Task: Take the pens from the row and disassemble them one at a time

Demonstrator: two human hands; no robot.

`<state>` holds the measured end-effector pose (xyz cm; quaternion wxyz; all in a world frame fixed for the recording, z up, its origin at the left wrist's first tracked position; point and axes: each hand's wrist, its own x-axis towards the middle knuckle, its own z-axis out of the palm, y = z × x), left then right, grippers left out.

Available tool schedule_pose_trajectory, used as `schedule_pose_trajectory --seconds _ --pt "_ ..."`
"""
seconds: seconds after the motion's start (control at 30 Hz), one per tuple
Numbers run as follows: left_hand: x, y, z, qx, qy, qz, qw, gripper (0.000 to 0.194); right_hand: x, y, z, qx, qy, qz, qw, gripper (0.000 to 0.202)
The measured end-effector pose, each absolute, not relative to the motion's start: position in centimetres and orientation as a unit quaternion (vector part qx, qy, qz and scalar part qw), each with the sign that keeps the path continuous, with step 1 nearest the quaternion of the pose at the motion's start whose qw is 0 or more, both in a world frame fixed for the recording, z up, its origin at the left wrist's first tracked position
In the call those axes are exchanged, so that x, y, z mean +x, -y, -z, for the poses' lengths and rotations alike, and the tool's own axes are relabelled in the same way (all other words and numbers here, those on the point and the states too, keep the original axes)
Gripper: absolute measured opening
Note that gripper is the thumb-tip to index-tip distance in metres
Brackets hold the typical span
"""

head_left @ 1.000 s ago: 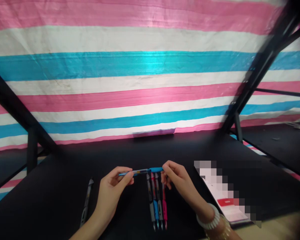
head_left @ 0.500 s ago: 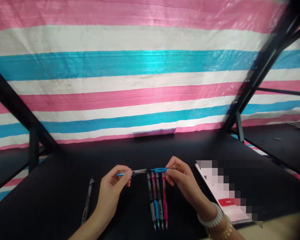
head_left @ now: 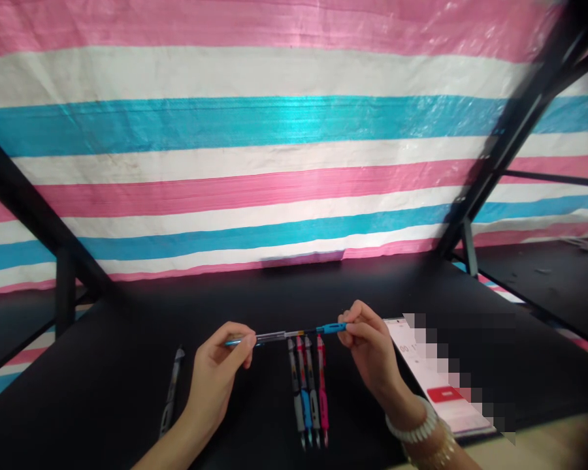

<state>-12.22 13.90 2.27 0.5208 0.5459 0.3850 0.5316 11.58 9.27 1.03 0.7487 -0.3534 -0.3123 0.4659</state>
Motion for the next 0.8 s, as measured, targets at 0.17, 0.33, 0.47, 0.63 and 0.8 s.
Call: schedule_pose_trajectory --seconds 0.17,0.33,0.47,0.63,0.8 --pt "-12.21 -13.85 -2.26 0.541 -0.383 -0.538 0.521 0.019 11.59 -9.24 -1.12 -0.347 0.308 -0.454 0.76 0.014" --pt "-12.15 -13.82 -2.41 0.54 -0.379 -0.54 0.523 0.019 11.57 -9.11 -1.42 -0.352 0.308 -0.446 0.763 0.013" --pt "-12.24 -13.81 -2.32 0.537 -0.377 -0.539 0.529 0.019 11.52 -9.1 -1.56 -0.357 0.307 -0.439 0.765 0.014" --pt "-12.23 -13.69 -2.38 0.536 -0.376 -0.536 0.533 0.019 11.54 -9.14 -1.4 -0.362 0.315 -0.438 0.76 0.014" --pt "-12.02 -13.6 -2.73 0.536 -0.379 -0.532 0.535 0.021 11.61 -9.1 -1.1 -0.369 0.338 -0.433 0.75 0.013"
